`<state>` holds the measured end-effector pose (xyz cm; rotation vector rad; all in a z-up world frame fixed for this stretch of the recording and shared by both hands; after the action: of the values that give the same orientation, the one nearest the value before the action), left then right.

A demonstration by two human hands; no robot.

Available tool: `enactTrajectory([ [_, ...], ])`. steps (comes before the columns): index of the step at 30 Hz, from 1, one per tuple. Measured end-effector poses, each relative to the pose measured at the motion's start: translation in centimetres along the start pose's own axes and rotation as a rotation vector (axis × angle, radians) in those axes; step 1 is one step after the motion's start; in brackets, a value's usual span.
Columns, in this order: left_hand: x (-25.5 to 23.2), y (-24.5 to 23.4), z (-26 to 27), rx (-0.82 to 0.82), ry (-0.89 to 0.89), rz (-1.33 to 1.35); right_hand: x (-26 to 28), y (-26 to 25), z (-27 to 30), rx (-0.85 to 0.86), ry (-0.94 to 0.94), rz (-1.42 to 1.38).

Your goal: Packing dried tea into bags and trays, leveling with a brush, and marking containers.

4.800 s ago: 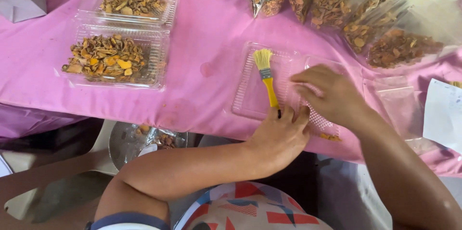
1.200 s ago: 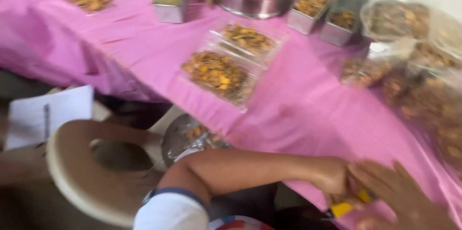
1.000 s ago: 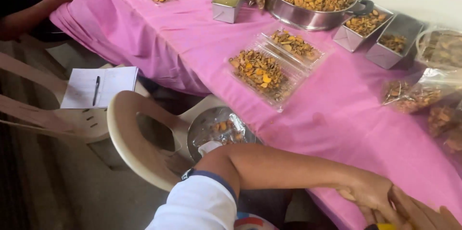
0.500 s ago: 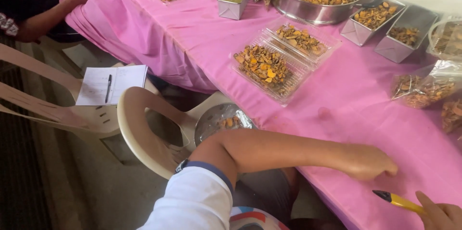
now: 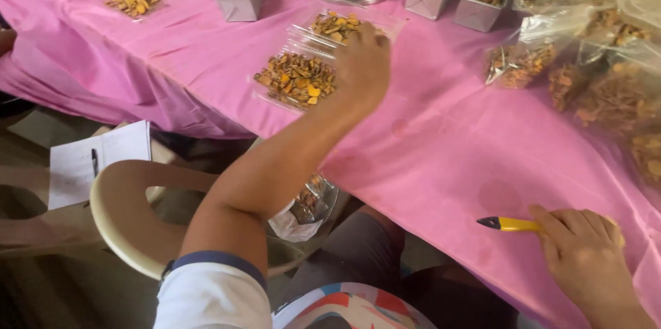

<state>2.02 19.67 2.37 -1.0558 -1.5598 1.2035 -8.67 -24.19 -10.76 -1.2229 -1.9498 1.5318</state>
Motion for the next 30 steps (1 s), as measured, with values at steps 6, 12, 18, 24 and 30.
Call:
enactTrajectory([
  [6,10.7,5.9,-10.2,0.104,-0.286,-0.051,4.1,-5.7,-3.3,0.002,0.100,-0.335],
  [12,16.7,2.2,-8.0,0.346,-0.462,0.223,10.8,-11.6,-13.8,0.618,0.556,-0.991],
  [18,22.4,9.2,-12.0,0.469,-0.291,0.192,15.9,-6.2,-26.2,0.416,0.076,-1.501],
  [24,25.0,9.5,-10.5,0.204,-0.097,0.692,19.1,0.0,-35.1,0.188,0.107,-1.667],
  [30,22.6,4.2,-5.1,0.261,-0.134,1.127,20.4,0.4,-35.9,0.110,0.281,-1.570],
])
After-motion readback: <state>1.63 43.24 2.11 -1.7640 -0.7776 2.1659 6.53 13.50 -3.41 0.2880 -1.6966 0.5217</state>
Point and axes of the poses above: each hand's wrist, its own z-axis away from the middle knuckle, its own y-axis out of the palm, x = y × z, the point moved 1 cm from there along -z, towards the middle knuckle, and after that the axes turned 13 degrees about x, right-handed, at the moved point
